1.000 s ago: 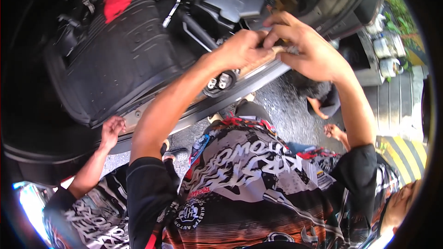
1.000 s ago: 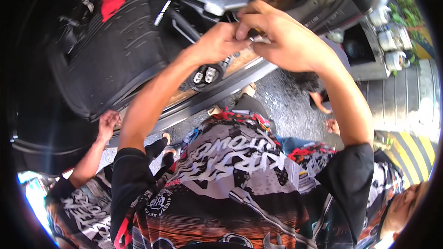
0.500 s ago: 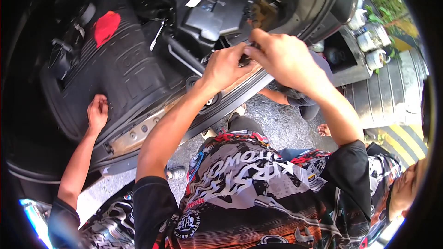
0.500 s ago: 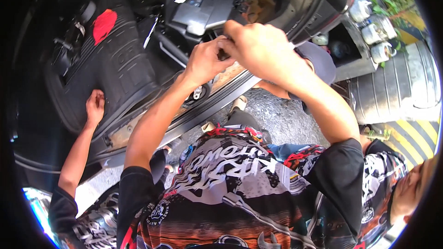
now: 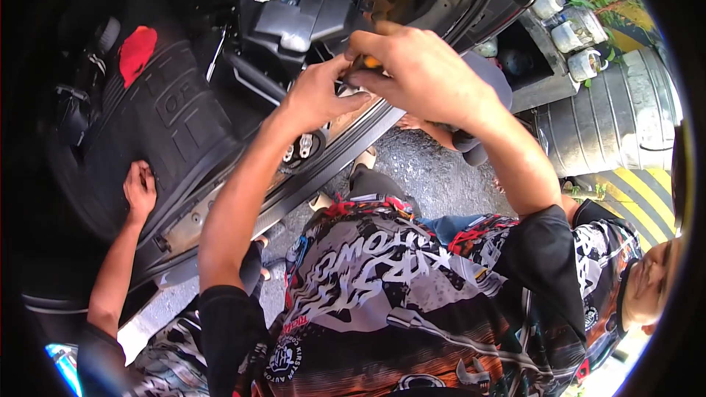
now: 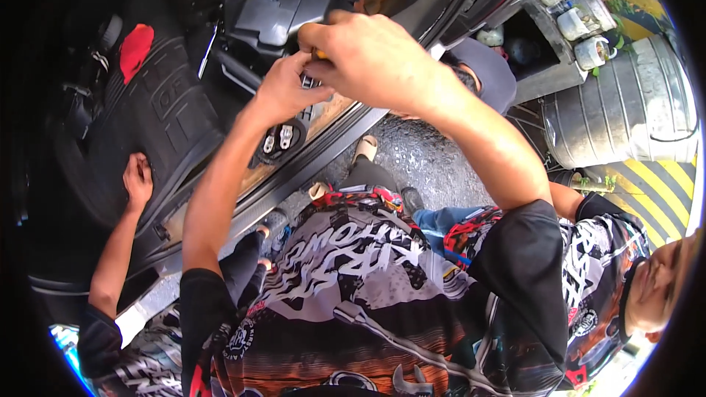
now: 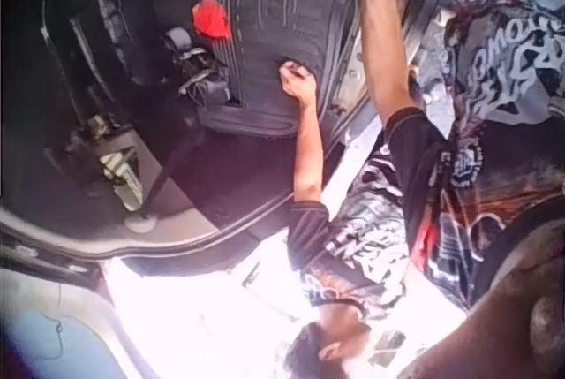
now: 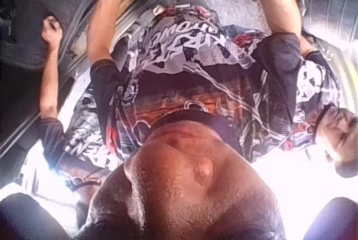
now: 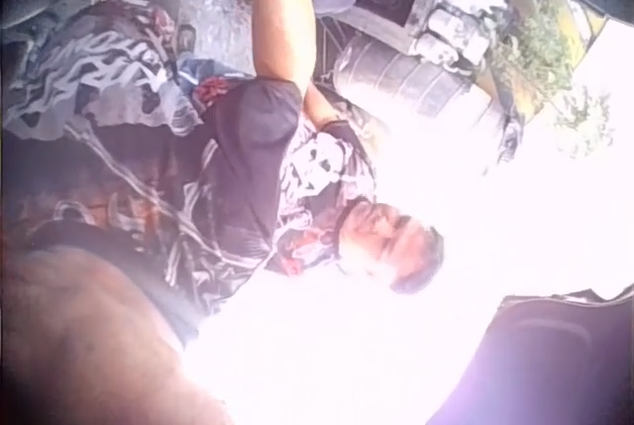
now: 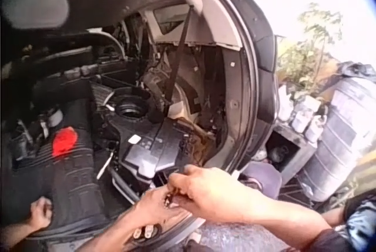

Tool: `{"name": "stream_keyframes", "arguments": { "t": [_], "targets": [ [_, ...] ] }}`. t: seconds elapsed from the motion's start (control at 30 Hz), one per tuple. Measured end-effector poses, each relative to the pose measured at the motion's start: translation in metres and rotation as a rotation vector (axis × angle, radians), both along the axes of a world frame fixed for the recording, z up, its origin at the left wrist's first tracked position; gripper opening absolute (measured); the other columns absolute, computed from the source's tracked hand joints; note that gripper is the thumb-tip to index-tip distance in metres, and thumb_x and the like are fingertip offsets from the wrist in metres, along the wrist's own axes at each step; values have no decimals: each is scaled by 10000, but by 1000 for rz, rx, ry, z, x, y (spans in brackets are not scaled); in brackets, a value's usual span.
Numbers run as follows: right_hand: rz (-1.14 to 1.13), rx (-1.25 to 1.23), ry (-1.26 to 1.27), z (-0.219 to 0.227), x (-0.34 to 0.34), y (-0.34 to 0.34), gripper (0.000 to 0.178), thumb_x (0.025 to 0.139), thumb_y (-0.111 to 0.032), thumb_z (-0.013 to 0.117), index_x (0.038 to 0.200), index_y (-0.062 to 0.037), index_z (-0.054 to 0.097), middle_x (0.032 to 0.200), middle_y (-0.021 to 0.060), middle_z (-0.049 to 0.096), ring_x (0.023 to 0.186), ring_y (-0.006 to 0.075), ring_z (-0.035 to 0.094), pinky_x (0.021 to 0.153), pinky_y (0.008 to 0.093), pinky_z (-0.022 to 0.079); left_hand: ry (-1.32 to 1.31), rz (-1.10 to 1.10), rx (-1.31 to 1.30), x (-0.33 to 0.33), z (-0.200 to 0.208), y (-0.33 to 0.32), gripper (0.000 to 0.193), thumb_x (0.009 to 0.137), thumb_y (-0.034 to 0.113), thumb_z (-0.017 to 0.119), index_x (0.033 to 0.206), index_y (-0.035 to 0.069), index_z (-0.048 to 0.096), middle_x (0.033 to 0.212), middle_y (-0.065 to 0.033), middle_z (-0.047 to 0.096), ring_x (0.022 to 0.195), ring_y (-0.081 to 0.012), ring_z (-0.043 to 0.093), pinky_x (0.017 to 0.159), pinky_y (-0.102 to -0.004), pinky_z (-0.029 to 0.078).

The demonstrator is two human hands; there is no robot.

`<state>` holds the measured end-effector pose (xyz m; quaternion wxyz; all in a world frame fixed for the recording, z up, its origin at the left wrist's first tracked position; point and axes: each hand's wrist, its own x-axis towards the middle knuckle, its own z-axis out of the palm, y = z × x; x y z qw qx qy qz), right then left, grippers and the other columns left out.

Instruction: Installing or repairing a large plastic component, likely an HVAC or blower motor assembly, inside a vehicle's rear interior area.

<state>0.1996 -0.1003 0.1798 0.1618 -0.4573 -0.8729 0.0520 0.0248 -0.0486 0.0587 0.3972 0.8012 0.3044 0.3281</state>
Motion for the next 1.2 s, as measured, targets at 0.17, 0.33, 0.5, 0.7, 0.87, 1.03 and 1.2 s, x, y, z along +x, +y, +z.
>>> {"name": "stream_keyframes", "arguments": {
  "t": [0.17,0.33,0.5,0.7,0.87,1.03,1.2],
  "targets": [
    [3,-64,175,-9,7,9,325,867,-162,656,1134,12,592,1052,199,672,987,327,664,817,399,512,376,-28,330,-49,-41,28,325,804,147,654,1116,76,711,1171,-92,646,1155,-277,548,991,-399,431],
    [-211,-89,-107,-11,2,6,299,859,-248,636,1057,-26,604,782,182,677,858,405,668,787,466,524,622,-67,438,-28,-47,14,326,795,223,720,1100,105,721,1050,-38,598,1041,-242,517,888,-397,404],
    [6,-33,132,-12,17,4,394,825,-104,687,1193,-16,581,964,181,638,879,274,668,748,371,508,618,-52,342,-20,-61,18,308,786,196,729,1075,89,717,1132,-57,601,1118,-270,543,921,-431,454],
    [-170,-208,75,-16,31,1,298,874,-198,701,1079,12,648,816,176,690,739,295,676,680,373,513,597,-55,350,-20,-62,16,289,763,172,695,1028,57,709,1040,-76,630,1096,-269,566,916,-424,471],
    [-388,-393,479,-14,76,-9,223,902,-173,694,1054,-14,657,794,-6,632,626,51,567,546,222,449,587,-76,457,-20,-68,16,225,786,159,677,964,21,663,977,-112,612,1009,-301,597,882,-426,495],
    [-640,-469,1211,-78,150,-36,238,930,-239,658,1046,-31,640,798,58,656,566,84,588,506,194,474,548,12,343,-21,-66,8,207,783,146,684,925,-1,653,941,-150,622,946,-345,617,835,-452,511],
    [-711,-607,1944,-199,210,-61,225,951,-248,630,1069,-57,644,879,145,709,565,132,616,505,208,506,406,85,-3,18,-42,8,224,806,143,664,983,6,674,949,-179,661,873,-363,661,789,-428,535]
  ]
}}
